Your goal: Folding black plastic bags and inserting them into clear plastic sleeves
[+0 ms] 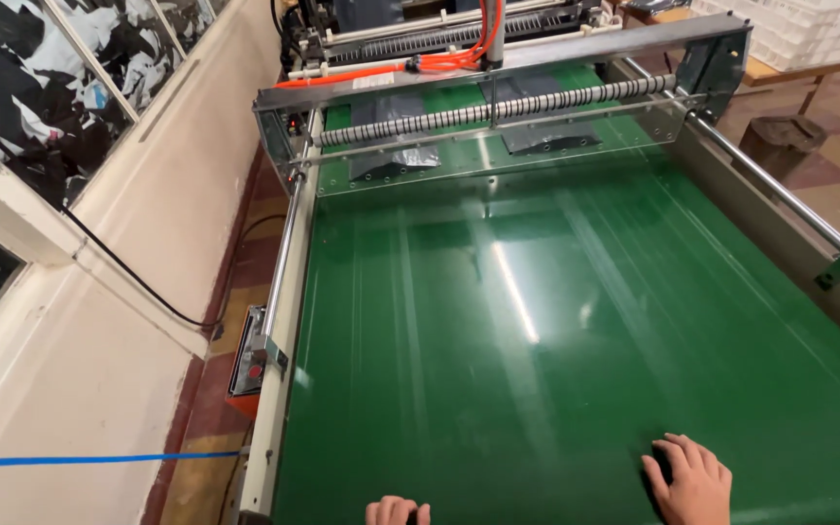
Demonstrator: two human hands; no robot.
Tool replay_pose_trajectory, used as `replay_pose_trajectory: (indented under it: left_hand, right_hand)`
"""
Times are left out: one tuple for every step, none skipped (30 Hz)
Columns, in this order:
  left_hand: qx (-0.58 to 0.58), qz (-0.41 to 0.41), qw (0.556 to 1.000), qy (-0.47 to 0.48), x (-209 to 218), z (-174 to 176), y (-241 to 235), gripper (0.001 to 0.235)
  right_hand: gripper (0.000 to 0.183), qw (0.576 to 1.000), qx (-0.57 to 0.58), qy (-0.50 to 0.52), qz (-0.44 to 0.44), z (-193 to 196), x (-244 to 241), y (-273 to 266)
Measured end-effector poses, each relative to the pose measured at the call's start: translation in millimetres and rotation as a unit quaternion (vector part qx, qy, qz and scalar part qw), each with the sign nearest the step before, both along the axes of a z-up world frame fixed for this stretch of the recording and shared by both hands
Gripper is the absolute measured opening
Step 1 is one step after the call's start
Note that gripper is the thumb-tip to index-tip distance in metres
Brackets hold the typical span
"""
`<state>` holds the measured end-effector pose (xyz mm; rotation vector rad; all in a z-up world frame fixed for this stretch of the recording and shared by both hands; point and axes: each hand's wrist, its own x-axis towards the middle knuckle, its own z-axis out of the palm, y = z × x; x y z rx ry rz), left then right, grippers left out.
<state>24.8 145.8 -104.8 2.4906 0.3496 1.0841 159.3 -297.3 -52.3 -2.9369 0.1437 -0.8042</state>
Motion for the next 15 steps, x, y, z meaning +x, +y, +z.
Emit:
replay_pose_trajectory:
  left_hand:
    - [-0.001, 0.001, 1.000, 0.001, -1, 4, 0, 0.023]
    - [-0.009, -0.008, 1.000, 0.004, -3, 9, -1, 0.024]
    - [-0.017, -0.017, 1.000, 0.007, -4, 13, -2, 0.025]
    - [-0.018, -0.016, 1.000, 0.008, -5, 11, -1, 0.025]
    - [-0.018, -0.019, 0.999, 0.033, -6, 9, 0, 0.024]
    - [-0.019, -0.022, 0.998, 0.057, -6, 8, 2, 0.025]
    - [-0.019, -0.022, 0.998, 0.059, -7, 9, 1, 0.025]
    - [-0.012, -0.017, 0.998, 0.058, -7, 11, 0, 0.025]
    - [-0.006, -0.013, 0.998, 0.057, -8, 12, -1, 0.026]
    - [-0.006, -0.012, 0.998, 0.058, -8, 14, -2, 0.026]
    - [0.002, 0.003, 0.998, 0.069, -8, 17, -3, 0.025]
    - [0.011, 0.019, 0.997, 0.079, -9, 19, -4, 0.025]
    - [0.010, 0.019, 0.997, 0.080, -10, 21, -5, 0.025]
    - [0.005, 0.021, 0.995, 0.095, -11, 23, -6, 0.025]
    - [-0.001, 0.023, 0.994, 0.110, -11, 26, -6, 0.026]
  right_hand:
    - [0.035, 1.000, -0.001, 0.001, 0.001, 0, 0, 0]
    - [0.035, 1.000, -0.001, -0.001, 0.003, -1, 0, -1]
    - [0.036, 1.000, -0.003, -0.003, 0.005, -1, 0, -1]
    - [0.036, 1.000, -0.003, -0.003, 0.006, 0, 0, -1]
    - [0.036, 1.000, -0.001, 0.002, 0.006, 1, -1, -1]
    - [0.036, 1.000, 0.002, 0.007, 0.007, 2, -1, 0]
    - [0.036, 1.000, 0.002, 0.008, 0.007, 4, -2, 1]
    - [0.036, 1.000, 0.001, 0.009, 0.007, 6, -3, 2]
    - [0.036, 1.000, 0.000, 0.009, 0.008, 7, -4, 2]
    - [0.036, 1.000, 0.000, 0.010, 0.008, 9, -4, 3]
    - [0.035, 1.000, -0.001, 0.002, 0.013, 10, -5, 3]
    - [0.034, 1.000, -0.001, -0.006, 0.017, 12, -6, 4]
    - [0.034, 1.000, -0.002, -0.006, 0.017, 12, -6, 4]
    - [0.034, 1.000, 0.000, -0.001, 0.018, 12, -6, 4]
    - [0.034, 1.000, 0.002, 0.004, 0.020, 12, -6, 4]
